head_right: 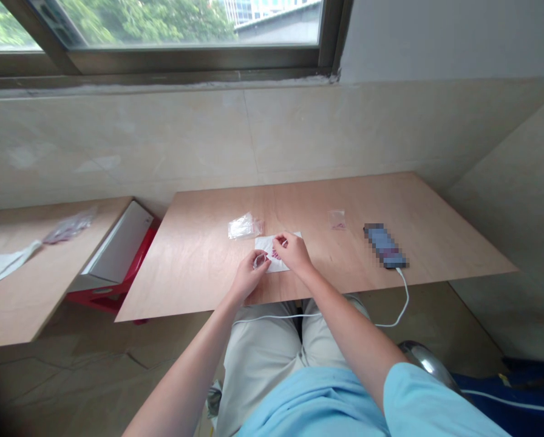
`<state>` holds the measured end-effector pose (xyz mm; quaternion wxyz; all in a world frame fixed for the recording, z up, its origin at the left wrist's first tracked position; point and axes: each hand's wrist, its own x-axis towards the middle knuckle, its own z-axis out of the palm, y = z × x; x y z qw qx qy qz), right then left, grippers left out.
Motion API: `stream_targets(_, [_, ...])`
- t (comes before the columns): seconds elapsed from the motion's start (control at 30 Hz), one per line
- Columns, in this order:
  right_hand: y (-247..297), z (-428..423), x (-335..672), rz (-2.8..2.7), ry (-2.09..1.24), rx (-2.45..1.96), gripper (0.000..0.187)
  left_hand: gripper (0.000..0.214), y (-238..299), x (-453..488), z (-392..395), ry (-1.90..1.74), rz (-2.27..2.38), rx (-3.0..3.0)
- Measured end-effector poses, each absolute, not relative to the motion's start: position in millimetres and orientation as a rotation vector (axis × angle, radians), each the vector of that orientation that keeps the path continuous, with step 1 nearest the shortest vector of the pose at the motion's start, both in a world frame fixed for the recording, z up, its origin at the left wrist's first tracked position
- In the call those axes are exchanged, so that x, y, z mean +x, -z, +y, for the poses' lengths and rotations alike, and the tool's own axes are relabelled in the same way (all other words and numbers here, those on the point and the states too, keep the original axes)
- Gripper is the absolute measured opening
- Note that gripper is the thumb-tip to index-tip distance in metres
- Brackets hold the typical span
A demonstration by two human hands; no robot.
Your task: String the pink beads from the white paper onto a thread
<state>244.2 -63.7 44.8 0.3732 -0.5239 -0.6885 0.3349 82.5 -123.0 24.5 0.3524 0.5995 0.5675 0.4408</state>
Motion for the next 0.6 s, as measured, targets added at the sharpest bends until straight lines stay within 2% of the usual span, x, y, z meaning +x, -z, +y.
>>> stream_targets(0.17, [-64.8, -91.6, 241.3, -1.929, -0.83, -1.177, 0.016, 0.02, -32.6, 83.8, -124.9, -1.165, 1.411, 1.53])
stream_targets(0.37, [-62.6, -101.1, 262.0, -1.702, -0.944, -1.246, 0.025, 0.036, -48.5, 84.8, -122.8, -1.273, 1.159, 1.131])
stream_targets(0.47, [-51.4, -103.0, 267.0, -1.621, -1.098, -1.231, 0.026, 0.043, -55.9, 85.3, -121.2, -1.314, 1.053, 0.942])
stream_targets(0.6, [-39.2, -109.9, 260.3, -1.455, -1.485, -1.18, 0.035, 0.043, -62.5, 85.3, -122.5, -1.326, 0.977, 0.922])
